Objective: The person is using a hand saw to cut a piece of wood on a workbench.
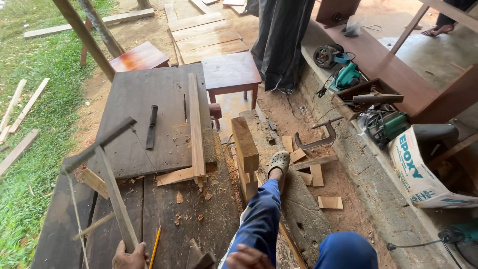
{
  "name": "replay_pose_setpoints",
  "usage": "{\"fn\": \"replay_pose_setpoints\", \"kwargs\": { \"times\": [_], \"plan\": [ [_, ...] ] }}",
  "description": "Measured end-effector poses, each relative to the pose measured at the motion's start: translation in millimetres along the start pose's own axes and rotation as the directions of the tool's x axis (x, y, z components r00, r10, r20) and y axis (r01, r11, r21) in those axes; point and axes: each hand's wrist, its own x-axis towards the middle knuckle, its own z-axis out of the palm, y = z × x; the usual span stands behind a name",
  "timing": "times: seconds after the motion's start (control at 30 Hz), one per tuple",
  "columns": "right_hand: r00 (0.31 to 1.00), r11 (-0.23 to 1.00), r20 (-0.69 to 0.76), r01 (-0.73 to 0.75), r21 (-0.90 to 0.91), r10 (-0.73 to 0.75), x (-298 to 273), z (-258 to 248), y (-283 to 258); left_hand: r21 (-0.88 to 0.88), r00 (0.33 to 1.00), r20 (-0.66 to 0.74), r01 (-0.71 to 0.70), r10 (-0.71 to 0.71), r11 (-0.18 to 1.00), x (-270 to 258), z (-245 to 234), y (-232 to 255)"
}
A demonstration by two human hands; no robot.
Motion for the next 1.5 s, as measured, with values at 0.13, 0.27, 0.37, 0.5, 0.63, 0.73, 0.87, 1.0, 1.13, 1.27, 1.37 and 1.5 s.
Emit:
{"fn": "replay_pose_setpoints", "kwargs": {
  "times": [0.13,0.27,0.37,0.5,0.63,0.73,0.87,1.0,1.13,1.27,1.37,1.5],
  "plan": [
    [0.977,0.984,-0.131,0.157,-0.078,-0.166,20,41,-8,-0.007,0.987,-0.055,-0.152,0.151,0.988,-73,-11,86],
    [0.936,0.965,0.271,0.251,-0.071,-0.224,118,-68,-54,-0.231,0.973,0.014,-0.221,0.231,0.947,-142,-34,187],
    [0.955,0.977,0.232,0.206,-0.060,-0.188,165,-106,-57,-0.311,0.903,0.070,-0.384,0.424,0.869,-150,-29,222],
    [0.935,0.960,0.339,0.185,-0.210,-0.106,181,-128,-56,-0.322,0.828,0.119,-0.490,0.547,0.811,-202,-26,285],
    [0.987,0.887,0.156,0.110,-0.448,-0.043,209,-160,-69,-0.345,0.685,0.182,-0.627,0.705,0.699,-235,-9,332],
    [0.983,0.874,0.170,0.143,-0.464,-0.070,239,-191,-68,-0.361,0.406,0.105,-0.835,0.908,0.415,-240,13,354],
    [0.903,0.827,0.420,0.168,-0.537,0.089,248,-208,-43,-0.166,0.263,0.326,-0.930,0.908,0.328,-287,6,410],
    [0.965,0.890,0.260,0.088,-0.447,0.035,260,-221,2,0.045,-0.321,-0.219,-0.947,0.921,-0.319,-340,-34,430],
    [0.952,0.865,0.077,-0.233,-0.444,0.296,252,-249,38,-0.235,-0.431,-0.446,-0.789,0.784,-0.568,-348,-71,435],
    [0.827,0.796,-0.204,-0.560,-0.229,0.523,244,-284,25,-0.044,-0.421,-0.282,-0.892,0.862,-0.450,-283,-54,426],
    [0.570,0.577,-0.191,-0.817,-0.020,0.799,218,-294,11,0.059,-0.272,0.042,-0.960,0.961,-0.275,-187,31,406],
    [0.393,0.402,-0.145,-0.915,0.036,0.908,152,-296,32,0.138,-0.112,0.271,-0.978,0.956,-0.154,-129,94,386]
  ]
}}
